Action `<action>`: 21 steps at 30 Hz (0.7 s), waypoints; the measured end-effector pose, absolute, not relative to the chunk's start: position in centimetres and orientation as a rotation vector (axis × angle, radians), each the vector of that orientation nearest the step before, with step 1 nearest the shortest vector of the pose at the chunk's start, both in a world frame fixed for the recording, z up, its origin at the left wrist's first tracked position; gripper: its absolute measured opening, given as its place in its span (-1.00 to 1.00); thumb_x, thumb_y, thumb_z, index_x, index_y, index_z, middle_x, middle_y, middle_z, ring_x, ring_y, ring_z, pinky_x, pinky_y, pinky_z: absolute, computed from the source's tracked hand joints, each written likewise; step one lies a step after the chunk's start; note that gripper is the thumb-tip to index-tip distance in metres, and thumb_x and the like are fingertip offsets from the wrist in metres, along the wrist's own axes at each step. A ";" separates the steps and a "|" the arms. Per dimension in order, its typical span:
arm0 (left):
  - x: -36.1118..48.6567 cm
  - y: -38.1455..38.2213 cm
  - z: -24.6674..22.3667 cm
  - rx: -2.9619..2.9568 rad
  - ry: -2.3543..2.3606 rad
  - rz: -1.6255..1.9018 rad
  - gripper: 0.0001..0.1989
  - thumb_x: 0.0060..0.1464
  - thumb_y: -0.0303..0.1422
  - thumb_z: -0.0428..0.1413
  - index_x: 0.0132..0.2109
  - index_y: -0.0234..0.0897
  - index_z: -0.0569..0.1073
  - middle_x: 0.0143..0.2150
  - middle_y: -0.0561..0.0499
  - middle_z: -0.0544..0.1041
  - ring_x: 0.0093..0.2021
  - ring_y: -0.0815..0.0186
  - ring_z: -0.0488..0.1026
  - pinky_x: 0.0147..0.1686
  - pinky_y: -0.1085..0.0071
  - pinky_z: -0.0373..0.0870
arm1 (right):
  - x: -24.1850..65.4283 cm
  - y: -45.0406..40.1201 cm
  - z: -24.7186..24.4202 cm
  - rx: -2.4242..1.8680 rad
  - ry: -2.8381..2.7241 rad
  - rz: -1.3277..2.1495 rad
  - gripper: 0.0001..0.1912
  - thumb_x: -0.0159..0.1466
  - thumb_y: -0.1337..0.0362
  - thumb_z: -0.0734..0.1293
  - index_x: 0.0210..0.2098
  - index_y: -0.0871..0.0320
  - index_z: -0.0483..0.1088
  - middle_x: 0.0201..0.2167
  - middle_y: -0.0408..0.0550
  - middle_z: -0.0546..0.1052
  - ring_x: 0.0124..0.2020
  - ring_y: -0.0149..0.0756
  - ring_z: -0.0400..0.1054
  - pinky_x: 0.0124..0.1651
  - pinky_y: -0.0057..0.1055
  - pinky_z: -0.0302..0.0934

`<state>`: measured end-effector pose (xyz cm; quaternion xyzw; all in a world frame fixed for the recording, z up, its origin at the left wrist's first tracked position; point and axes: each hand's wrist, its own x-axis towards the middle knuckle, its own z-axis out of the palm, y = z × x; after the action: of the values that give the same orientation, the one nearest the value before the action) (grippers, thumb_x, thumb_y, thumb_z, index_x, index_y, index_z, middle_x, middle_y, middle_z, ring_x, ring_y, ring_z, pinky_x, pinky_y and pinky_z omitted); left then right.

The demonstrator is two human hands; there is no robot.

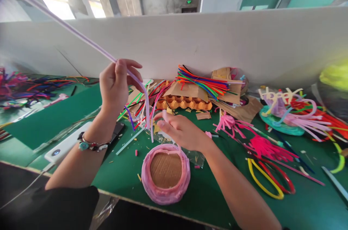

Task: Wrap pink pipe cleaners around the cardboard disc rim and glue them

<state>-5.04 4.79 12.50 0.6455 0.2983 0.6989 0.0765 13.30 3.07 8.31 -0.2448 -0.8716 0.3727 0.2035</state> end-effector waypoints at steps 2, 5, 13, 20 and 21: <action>-4.8 4.8 12.5 1.955 0.882 2.077 -0.64 0.20 -0.15 -0.15 -0.33 -0.26 0.41 -0.61 0.11 0.40 -0.72 0.52 0.36 -0.77 0.62 0.22 | 13.3 3.1 8.1 -0.724 -2.346 1.071 -0.39 0.23 -0.15 -0.12 -0.31 0.18 0.29 -0.53 -0.14 0.24 -0.53 -0.46 0.08 -0.44 -0.41 0.01; -4.7 4.9 12.3 1.948 0.923 2.011 -0.66 0.20 -0.18 -0.14 -0.35 -0.28 0.41 -0.61 0.11 0.40 -0.74 0.52 0.36 -0.81 0.64 0.18 | 13.3 3.1 8.2 -0.776 -2.305 1.033 -0.45 0.26 -0.09 -0.10 -0.42 0.18 0.26 -0.46 -0.12 0.29 -0.55 -0.50 0.07 -0.44 -0.41 0.01; -3.3 3.8 11.5 1.948 1.086 1.730 -0.67 0.19 -0.23 -0.12 -0.36 -0.30 0.43 -0.64 0.08 0.41 -0.69 0.50 0.39 -0.74 0.63 0.25 | 12.1 2.5 7.8 -0.796 -2.155 1.151 -0.71 0.21 0.06 0.17 -0.36 0.17 0.29 -0.64 -0.27 0.18 -0.62 -0.55 0.02 -0.56 -0.49 -0.07; -7.0 6.6 12.4 2.203 1.217 1.289 -0.68 0.08 -0.22 0.00 -0.52 -0.31 0.41 -0.74 0.08 0.36 -0.75 0.52 0.28 -0.73 0.59 0.19 | 12.0 3.3 7.5 -0.750 -1.876 1.403 -0.66 0.21 0.07 0.13 -0.51 0.19 0.27 -0.74 -0.29 0.14 -0.73 -0.59 -0.06 -0.67 -0.51 -0.19; -8.2 7.6 12.2 2.202 1.191 1.225 -0.69 0.09 -0.22 -0.01 -0.51 -0.30 0.42 -0.74 0.08 0.36 -0.74 0.52 0.28 -0.72 0.58 0.20 | 12.1 3.4 7.6 -0.730 -1.817 1.429 -0.66 0.20 0.06 0.14 -0.51 0.19 0.27 -0.75 -0.29 0.14 -0.73 -0.59 -0.07 -0.67 -0.51 -0.20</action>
<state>-8.22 7.64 12.24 0.7777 0.4207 0.4325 0.1764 12.13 3.40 7.58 -0.2821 -0.7017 0.5521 0.3511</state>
